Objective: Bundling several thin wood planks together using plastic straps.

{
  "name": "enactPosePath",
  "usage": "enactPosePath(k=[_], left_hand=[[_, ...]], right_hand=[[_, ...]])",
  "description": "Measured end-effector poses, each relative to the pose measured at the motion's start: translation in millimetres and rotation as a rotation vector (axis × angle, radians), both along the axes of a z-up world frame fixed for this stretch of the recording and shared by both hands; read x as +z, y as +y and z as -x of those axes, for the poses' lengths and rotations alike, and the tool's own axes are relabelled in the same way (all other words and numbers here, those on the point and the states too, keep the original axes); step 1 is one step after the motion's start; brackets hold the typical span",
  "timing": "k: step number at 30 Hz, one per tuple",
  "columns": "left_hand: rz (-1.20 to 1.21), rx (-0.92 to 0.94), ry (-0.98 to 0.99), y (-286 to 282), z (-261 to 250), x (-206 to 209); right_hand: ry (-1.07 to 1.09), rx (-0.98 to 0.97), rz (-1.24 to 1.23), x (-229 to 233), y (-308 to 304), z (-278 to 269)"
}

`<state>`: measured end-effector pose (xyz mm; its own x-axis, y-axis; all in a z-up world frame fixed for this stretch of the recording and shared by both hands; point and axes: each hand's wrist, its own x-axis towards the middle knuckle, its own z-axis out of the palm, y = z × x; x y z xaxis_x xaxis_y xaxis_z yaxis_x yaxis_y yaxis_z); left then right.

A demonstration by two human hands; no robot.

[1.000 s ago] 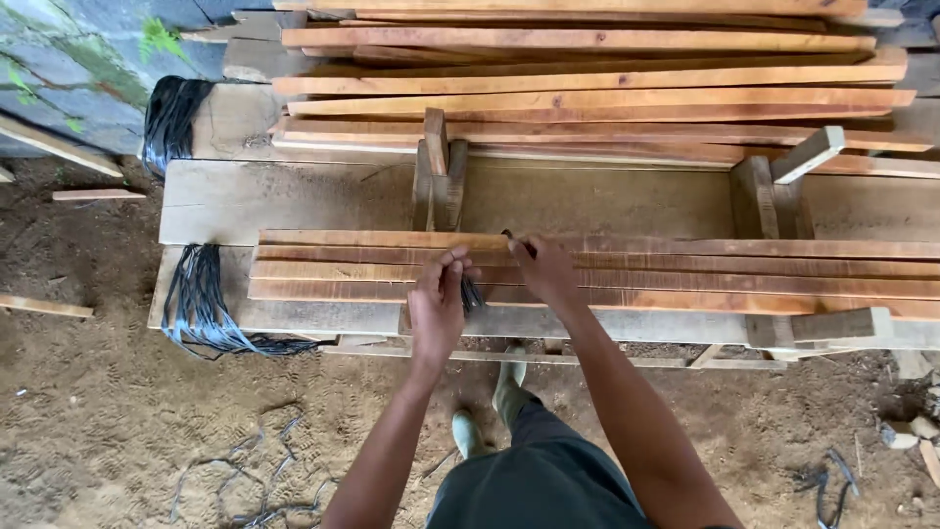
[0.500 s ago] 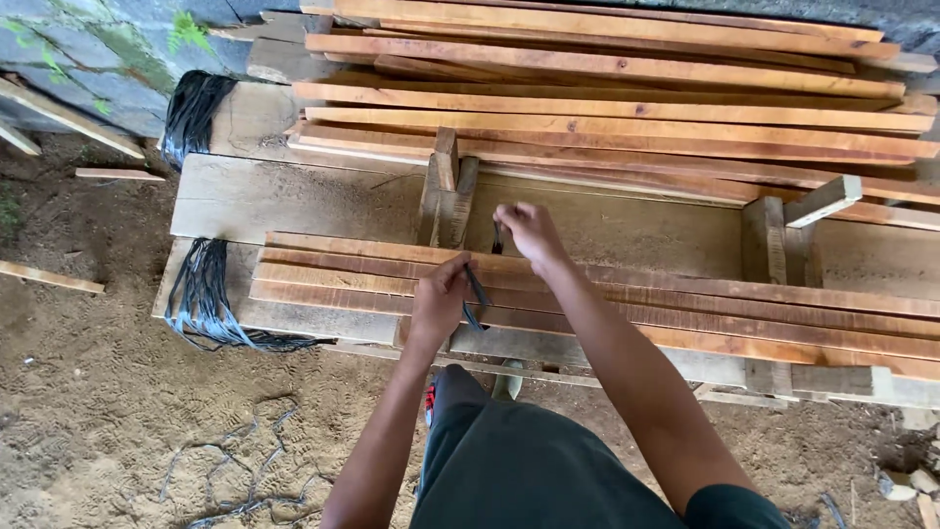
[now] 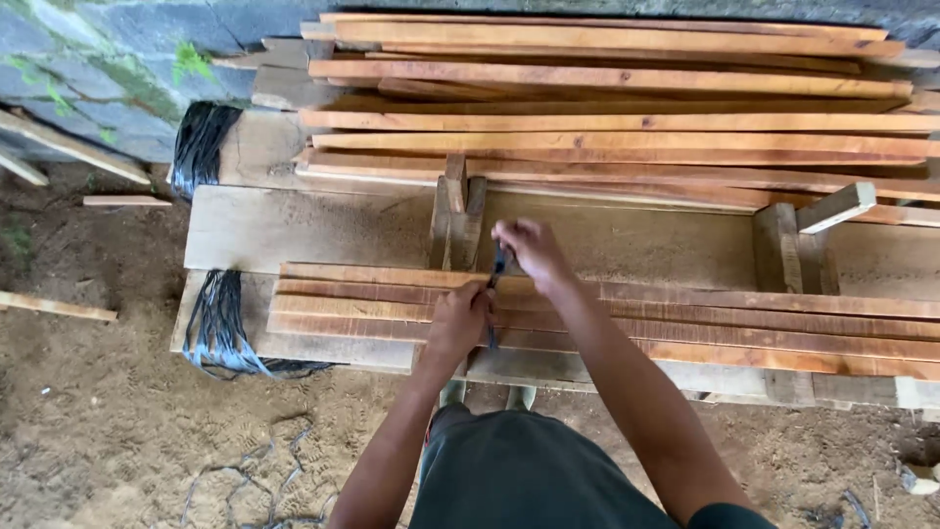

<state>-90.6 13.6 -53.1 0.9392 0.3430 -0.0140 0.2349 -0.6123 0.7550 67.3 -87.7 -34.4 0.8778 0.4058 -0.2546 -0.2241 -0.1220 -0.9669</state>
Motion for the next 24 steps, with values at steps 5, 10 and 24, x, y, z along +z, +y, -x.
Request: enactPosePath(k=[5,10,24], left_hand=[[0.244,-0.024,-0.268,29,-54,19],[0.261,-0.153,-0.374,21,-76,-6],[0.634,0.134,0.014,32,-73,-42]], right_hand=[[0.117,0.032,0.067,-37,-15,13],[0.078,0.038,0.084,-58,-4,4],[0.066,-0.181,0.114,-2,18,-6]])
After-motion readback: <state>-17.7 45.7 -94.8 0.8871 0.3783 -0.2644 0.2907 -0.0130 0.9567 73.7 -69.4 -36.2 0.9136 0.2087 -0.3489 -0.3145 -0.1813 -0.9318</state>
